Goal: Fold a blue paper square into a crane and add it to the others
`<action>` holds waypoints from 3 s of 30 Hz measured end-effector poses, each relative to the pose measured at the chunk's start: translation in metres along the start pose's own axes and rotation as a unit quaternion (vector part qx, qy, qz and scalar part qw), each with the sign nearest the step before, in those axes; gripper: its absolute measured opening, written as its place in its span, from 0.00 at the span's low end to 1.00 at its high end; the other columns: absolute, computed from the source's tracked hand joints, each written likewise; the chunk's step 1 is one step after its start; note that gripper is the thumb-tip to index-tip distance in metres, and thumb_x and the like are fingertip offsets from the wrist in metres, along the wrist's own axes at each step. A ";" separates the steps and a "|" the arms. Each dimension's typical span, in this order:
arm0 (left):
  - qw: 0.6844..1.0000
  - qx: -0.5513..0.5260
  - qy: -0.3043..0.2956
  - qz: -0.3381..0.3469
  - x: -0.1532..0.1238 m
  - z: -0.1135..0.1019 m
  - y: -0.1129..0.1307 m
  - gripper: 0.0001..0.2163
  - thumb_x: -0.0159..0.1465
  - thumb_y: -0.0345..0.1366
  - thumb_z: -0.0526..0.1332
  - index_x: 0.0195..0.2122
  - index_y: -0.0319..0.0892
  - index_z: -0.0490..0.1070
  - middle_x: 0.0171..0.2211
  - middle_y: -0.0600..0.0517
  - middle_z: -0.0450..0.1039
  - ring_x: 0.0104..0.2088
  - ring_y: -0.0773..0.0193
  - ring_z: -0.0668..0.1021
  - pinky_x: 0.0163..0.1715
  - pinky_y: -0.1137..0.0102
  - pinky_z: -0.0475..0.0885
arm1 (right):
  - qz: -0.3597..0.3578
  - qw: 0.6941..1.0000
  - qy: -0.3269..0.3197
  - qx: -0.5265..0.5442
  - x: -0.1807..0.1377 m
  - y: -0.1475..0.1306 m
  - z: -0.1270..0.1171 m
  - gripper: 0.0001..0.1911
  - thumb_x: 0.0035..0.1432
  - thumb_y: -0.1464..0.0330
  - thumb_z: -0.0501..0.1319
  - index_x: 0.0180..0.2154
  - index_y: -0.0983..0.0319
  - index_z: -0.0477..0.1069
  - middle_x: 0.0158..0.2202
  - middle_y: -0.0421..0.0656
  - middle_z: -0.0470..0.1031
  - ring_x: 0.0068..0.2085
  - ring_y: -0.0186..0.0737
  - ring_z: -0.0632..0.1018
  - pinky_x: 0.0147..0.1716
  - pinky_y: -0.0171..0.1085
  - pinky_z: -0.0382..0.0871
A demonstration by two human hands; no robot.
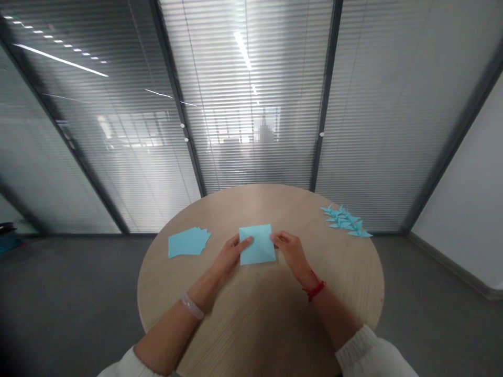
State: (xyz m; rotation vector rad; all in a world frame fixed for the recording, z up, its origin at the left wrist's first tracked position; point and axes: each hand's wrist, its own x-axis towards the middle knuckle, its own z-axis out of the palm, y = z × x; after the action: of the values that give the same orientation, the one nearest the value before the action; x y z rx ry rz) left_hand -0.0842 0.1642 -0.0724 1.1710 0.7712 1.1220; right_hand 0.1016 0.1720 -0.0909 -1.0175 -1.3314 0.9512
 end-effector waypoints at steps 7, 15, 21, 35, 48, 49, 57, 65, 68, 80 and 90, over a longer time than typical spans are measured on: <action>1.000 -0.015 -0.010 -0.025 0.000 -0.003 -0.007 0.20 0.54 0.46 0.67 0.40 0.33 0.74 0.38 0.39 0.78 0.36 0.55 0.79 0.43 0.59 0.72 | -0.006 0.999 -0.038 -0.017 0.000 0.001 0.002 0.17 0.48 0.53 0.63 0.28 0.62 0.75 0.27 0.43 0.76 0.30 0.41 0.76 0.32 0.37 0.70; 0.999 0.036 -0.005 -0.012 -0.001 0.000 -0.006 0.21 0.52 0.48 0.67 0.39 0.34 0.75 0.36 0.41 0.78 0.36 0.55 0.79 0.42 0.61 0.72 | -0.006 0.998 -0.025 -0.061 0.001 0.004 0.001 0.17 0.49 0.54 0.62 0.28 0.62 0.74 0.24 0.42 0.75 0.27 0.39 0.74 0.29 0.37 0.68; 0.986 -0.109 -0.107 -0.070 -0.003 0.008 0.001 0.33 0.59 0.62 0.48 0.49 0.38 0.70 0.44 0.38 0.75 0.45 0.52 0.77 0.43 0.60 0.70 | -0.014 0.997 0.018 -0.071 0.003 0.009 -0.002 0.17 0.51 0.54 0.61 0.28 0.62 0.73 0.24 0.42 0.74 0.24 0.38 0.73 0.25 0.36 0.68; 0.969 -0.134 -0.171 -0.121 -0.003 0.006 -0.016 0.20 0.64 0.48 0.52 0.48 0.36 0.69 0.44 0.39 0.73 0.38 0.55 0.77 0.40 0.58 0.71 | -0.074 0.979 0.028 -0.187 -0.008 -0.002 0.007 0.11 0.56 0.62 0.55 0.30 0.62 0.70 0.27 0.41 0.75 0.28 0.38 0.74 0.27 0.33 0.64; 0.964 -0.127 -0.193 -0.132 -0.005 0.010 -0.018 0.19 0.62 0.47 0.58 0.46 0.35 0.71 0.43 0.39 0.73 0.40 0.55 0.76 0.40 0.59 0.72 | -0.143 0.951 0.014 -0.274 -0.017 -0.009 0.016 0.04 0.56 0.67 0.55 0.31 0.61 0.65 0.28 0.40 0.69 0.28 0.36 0.69 0.29 0.34 0.63; 0.967 -0.114 -0.191 -0.125 -0.005 0.010 -0.018 0.19 0.61 0.46 0.60 0.45 0.35 0.71 0.42 0.40 0.74 0.40 0.56 0.77 0.39 0.60 0.73 | -0.136 0.956 0.009 -0.261 -0.017 -0.010 0.016 0.04 0.56 0.67 0.55 0.31 0.61 0.65 0.28 0.40 0.69 0.28 0.36 0.70 0.29 0.34 0.63; 0.990 0.044 -0.112 -0.067 -0.002 0.006 -0.017 0.23 0.54 0.51 0.64 0.36 0.32 0.73 0.33 0.43 0.76 0.31 0.59 0.77 0.35 0.65 0.72 | -0.051 0.992 0.002 -0.116 -0.004 0.008 0.008 0.12 0.55 0.61 0.57 0.39 0.60 0.69 0.33 0.43 0.75 0.33 0.40 0.76 0.33 0.37 0.69; 0.991 0.100 -0.080 -0.048 0.002 0.004 -0.017 0.22 0.52 0.52 0.65 0.32 0.34 0.73 0.28 0.48 0.73 0.27 0.63 0.75 0.32 0.67 0.71 | -0.041 0.999 -0.026 0.024 -0.002 -0.001 0.005 0.21 0.58 0.53 0.53 0.42 0.62 0.72 0.36 0.45 0.75 0.38 0.42 0.76 0.37 0.39 0.70; 0.985 0.145 -0.083 -0.031 0.002 0.003 -0.017 0.22 0.52 0.53 0.63 0.31 0.35 0.72 0.25 0.52 0.70 0.25 0.66 0.72 0.29 0.69 0.69 | -0.017 0.997 -0.050 0.054 -0.005 -0.008 0.008 0.25 0.51 0.52 0.62 0.45 0.60 0.69 0.34 0.43 0.75 0.36 0.41 0.75 0.36 0.38 0.70; 0.937 0.342 -0.013 0.064 0.001 0.003 -0.012 0.20 0.58 0.50 0.58 0.34 0.36 0.77 0.22 0.53 0.68 0.23 0.68 0.65 0.23 0.73 0.57 | 0.004 0.999 -0.047 0.008 -0.005 -0.003 0.007 0.20 0.41 0.55 0.68 0.32 0.61 0.70 0.25 0.38 0.72 0.27 0.36 0.73 0.27 0.34 0.66; 0.926 0.370 0.030 0.069 -0.005 0.009 -0.008 0.16 0.58 0.46 0.58 0.31 0.37 0.78 0.24 0.51 0.73 0.23 0.67 0.68 0.24 0.73 0.59 | 0.025 0.999 0.025 0.041 -0.002 -0.002 0.003 0.19 0.43 0.53 0.67 0.30 0.63 0.73 0.28 0.44 0.77 0.30 0.42 0.76 0.31 0.38 0.68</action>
State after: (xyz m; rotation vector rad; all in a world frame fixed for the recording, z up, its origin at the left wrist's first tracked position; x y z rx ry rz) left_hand -0.0755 0.1569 -0.0782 1.8467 1.2330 1.0034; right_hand 0.0985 0.1694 -0.0896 -1.0092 -1.2217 1.0034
